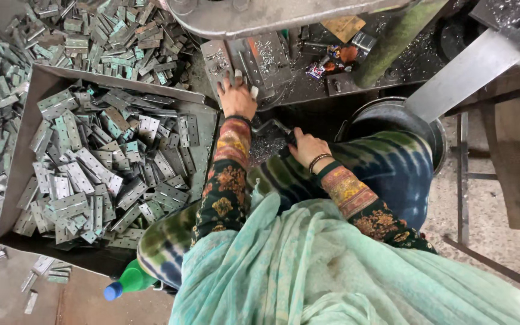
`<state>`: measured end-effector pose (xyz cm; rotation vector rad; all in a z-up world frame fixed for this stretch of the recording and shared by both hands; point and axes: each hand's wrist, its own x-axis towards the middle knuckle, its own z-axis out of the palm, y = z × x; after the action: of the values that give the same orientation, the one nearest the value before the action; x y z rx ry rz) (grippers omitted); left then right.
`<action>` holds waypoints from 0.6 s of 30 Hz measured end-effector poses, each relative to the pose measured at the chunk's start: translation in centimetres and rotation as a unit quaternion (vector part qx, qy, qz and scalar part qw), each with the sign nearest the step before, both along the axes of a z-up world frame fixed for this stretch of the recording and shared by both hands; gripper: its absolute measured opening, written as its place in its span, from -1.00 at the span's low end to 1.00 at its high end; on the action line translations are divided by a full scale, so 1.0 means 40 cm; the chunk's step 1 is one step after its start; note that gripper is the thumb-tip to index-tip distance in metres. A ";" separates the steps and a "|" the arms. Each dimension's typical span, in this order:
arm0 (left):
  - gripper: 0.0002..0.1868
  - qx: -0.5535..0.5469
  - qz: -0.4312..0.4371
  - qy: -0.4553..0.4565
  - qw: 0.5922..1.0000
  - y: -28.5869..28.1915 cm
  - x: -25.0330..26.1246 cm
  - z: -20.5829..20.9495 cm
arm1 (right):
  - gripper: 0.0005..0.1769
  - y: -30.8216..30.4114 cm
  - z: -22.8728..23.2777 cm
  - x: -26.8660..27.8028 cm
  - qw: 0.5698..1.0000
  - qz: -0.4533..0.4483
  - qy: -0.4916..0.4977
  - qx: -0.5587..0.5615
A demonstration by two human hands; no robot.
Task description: The person operates a manual press machine to process small metal plates. They pick up plates from a bin, place them into the machine, and pull a lever to activate the press. The processed plates are then dropped into a collection bin below.
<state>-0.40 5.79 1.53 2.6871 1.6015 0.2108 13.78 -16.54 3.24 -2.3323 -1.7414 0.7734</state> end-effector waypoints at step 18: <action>-0.72 0.216 -0.121 -0.147 0.958 -0.215 -0.098 0.071 | -0.46 0.024 -0.027 0.024 1.000 0.011 -0.015 0.025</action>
<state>-4.31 -2.79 4.37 2.9307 1.2439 1.0076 14.74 -15.60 2.15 -2.3087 -1.7800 0.6925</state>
